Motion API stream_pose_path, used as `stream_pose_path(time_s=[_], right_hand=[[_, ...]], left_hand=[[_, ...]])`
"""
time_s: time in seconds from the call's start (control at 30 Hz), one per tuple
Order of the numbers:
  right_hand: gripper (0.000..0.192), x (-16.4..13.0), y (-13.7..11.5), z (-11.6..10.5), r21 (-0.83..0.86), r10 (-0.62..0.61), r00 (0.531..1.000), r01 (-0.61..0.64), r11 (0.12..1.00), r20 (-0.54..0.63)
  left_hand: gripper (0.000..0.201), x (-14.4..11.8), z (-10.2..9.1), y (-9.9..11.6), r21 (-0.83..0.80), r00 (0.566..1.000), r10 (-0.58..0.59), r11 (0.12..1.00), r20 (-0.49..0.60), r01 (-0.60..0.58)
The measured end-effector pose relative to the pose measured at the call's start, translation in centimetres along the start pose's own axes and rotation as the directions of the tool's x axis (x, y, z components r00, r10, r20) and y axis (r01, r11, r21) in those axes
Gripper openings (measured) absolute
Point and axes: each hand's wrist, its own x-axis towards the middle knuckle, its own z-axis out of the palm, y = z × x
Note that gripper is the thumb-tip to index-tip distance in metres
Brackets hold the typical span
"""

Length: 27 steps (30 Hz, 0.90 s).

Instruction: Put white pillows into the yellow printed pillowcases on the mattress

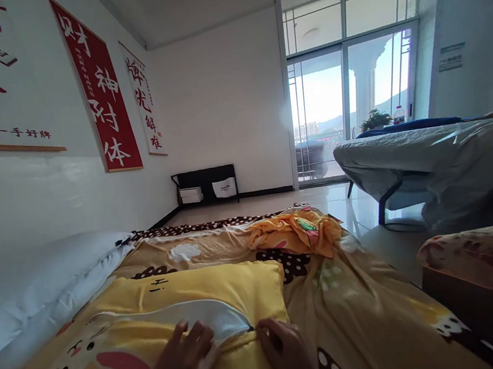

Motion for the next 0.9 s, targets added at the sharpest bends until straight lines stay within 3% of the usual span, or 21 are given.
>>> stream_pose_path(time_s=[0.3,0.5,0.57,0.77,0.9], right_hand=[[0.029,0.2,-0.5,-0.6,0.051,0.0,0.998,-0.003,0.999,0.07],[0.028,0.1,-0.8,-0.5,0.052,0.003,1.0,-0.005,0.999,0.026],[0.027,0.1,-0.8,-0.5,0.048,-0.022,1.0,0.022,0.999,0.005],[0.023,0.1,-0.9,-0.8,0.053,-0.082,0.996,0.083,0.995,-0.022],[0.023,0.2,-1.0,-0.8,0.057,-0.109,0.994,0.11,0.992,-0.024]], left_hand=[[0.02,-3.3,-1.7,-3.0,-0.044,0.983,-0.165,0.985,0.073,0.169],[0.015,-5.4,-1.1,-2.8,0.082,0.999,-0.023,0.996,-0.035,0.026],[0.014,-5.3,-0.6,-2.0,0.112,1.0,-0.019,0.993,-0.016,0.021],[0.021,-3.1,0.5,0.7,-0.08,0.987,-0.079,0.993,0.14,0.091],[0.019,-0.6,1.2,1.7,-0.153,0.912,-0.084,0.976,0.402,0.158]])
